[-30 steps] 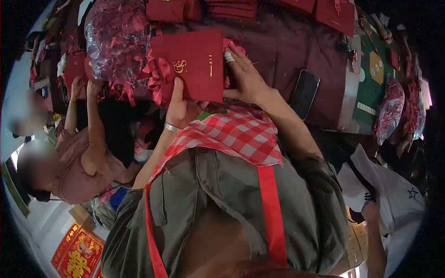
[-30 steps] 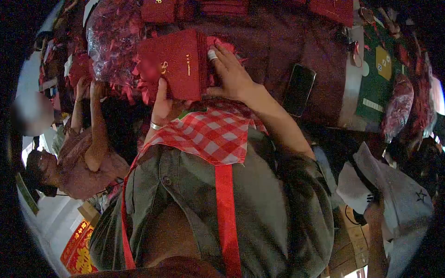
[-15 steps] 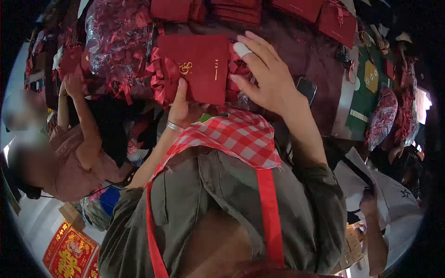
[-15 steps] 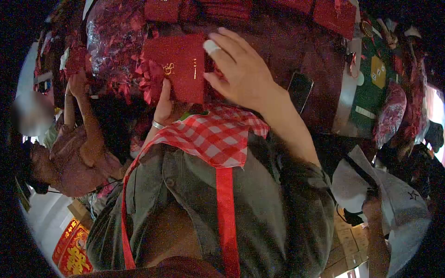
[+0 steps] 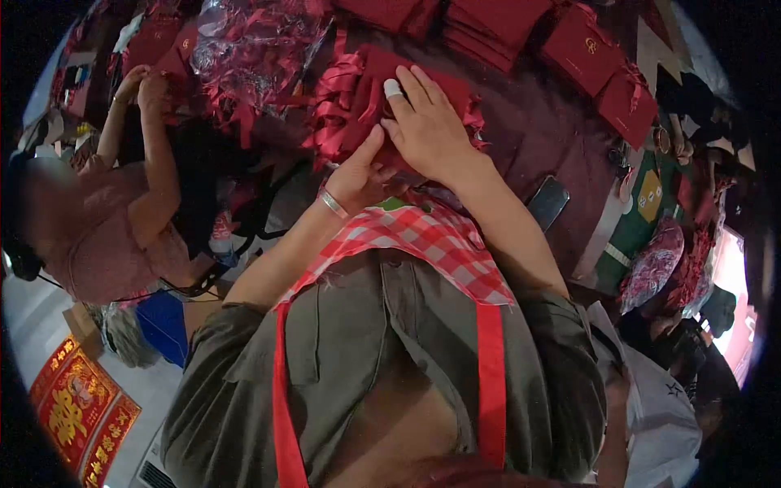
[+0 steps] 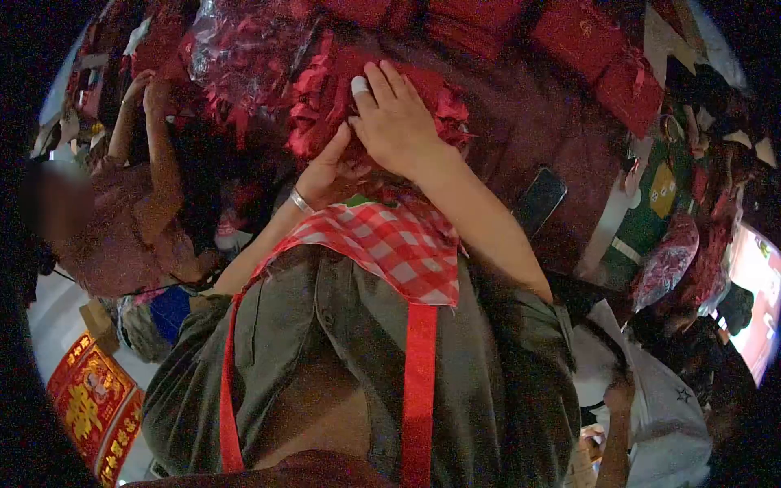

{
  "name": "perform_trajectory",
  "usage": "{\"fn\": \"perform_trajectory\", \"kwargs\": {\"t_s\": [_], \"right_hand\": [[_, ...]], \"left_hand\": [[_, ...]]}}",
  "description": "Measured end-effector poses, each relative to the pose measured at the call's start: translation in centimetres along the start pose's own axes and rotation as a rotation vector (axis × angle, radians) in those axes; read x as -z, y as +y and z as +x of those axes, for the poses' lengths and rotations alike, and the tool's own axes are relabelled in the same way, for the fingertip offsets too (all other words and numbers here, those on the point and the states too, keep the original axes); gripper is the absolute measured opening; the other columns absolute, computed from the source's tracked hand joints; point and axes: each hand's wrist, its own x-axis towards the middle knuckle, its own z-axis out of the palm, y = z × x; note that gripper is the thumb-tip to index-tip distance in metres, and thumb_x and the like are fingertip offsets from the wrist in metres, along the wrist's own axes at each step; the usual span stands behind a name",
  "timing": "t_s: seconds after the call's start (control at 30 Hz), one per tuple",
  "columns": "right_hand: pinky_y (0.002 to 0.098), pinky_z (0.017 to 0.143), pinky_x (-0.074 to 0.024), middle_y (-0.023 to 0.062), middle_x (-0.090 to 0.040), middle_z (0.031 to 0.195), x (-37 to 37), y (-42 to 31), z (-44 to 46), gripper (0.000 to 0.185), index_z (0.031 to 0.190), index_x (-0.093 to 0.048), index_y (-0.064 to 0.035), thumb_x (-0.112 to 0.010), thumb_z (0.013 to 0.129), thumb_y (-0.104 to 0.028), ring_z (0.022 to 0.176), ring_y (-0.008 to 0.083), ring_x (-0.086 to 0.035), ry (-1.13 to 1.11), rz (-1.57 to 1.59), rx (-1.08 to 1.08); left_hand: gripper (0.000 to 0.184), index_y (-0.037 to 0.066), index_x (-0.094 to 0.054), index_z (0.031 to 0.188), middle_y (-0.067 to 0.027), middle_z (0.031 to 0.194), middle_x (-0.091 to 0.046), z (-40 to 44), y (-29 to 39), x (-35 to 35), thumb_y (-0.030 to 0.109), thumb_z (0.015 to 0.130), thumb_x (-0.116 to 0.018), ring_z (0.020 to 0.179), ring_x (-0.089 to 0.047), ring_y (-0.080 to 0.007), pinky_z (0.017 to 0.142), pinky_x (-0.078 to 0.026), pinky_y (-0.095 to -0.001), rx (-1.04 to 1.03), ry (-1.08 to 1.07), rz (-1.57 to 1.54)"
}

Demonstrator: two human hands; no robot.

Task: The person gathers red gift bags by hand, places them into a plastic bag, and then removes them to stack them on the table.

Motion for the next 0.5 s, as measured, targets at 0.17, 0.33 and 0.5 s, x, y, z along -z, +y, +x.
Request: {"fn": "perform_trajectory", "kwargs": {"t_s": [0.17, 0.33, 0.5], "right_hand": [[0.0473, 0.107, -0.0282, 0.0222, -0.034, 0.141, 0.2, 0.1, 0.0, 0.051, 0.128, -0.045, 0.0022, -0.051, 0.089, -0.030, 0.132, 0.0375, -0.029, -0.033, -0.020, 0.024], [0.0472, 0.106, -0.0299, 0.0220, -0.035, 0.140, 0.2, 0.0, 0.2, 0.049, 0.126, -0.046, 0.0031, -0.054, 0.087, -0.026, 0.132, 0.0368, -0.030, -0.045, -0.077, 0.028], [0.0471, 0.106, -0.0294, 0.0221, -0.034, 0.140, 0.3, -0.3, 0.2, 0.049, 0.126, -0.046, 0.0034, -0.055, 0.086, -0.025, 0.132, 0.0364, -0.030, -0.082, -0.104, 0.033]], "left_hand": [[0.048, 0.004, -0.060, 0.110, -0.0118, 0.111, -0.061, -1.6, 1.4, 3.0, 0.047, 0.089, -0.056, 0.104, -0.056, -0.0232, 0.093, -0.043, -0.0426, 0.125, -0.155, 0.151], [0.043, 0.001, -0.058, 0.088, -0.0107, 0.084, -0.066, -2.5, 3.3, 5.9, 0.043, 0.082, -0.068, 0.070, -0.066, -0.0240, 0.065, -0.056, -0.0335, -0.094, 0.125, 0.361], [0.036, 0.003, -0.057, 0.100, -0.0041, 0.078, -0.061, -1.7, 6.5, 8.4, 0.037, 0.088, -0.062, 0.071, -0.059, -0.0125, 0.067, -0.049, -0.0275, -0.377, 0.276, 0.470]]}}
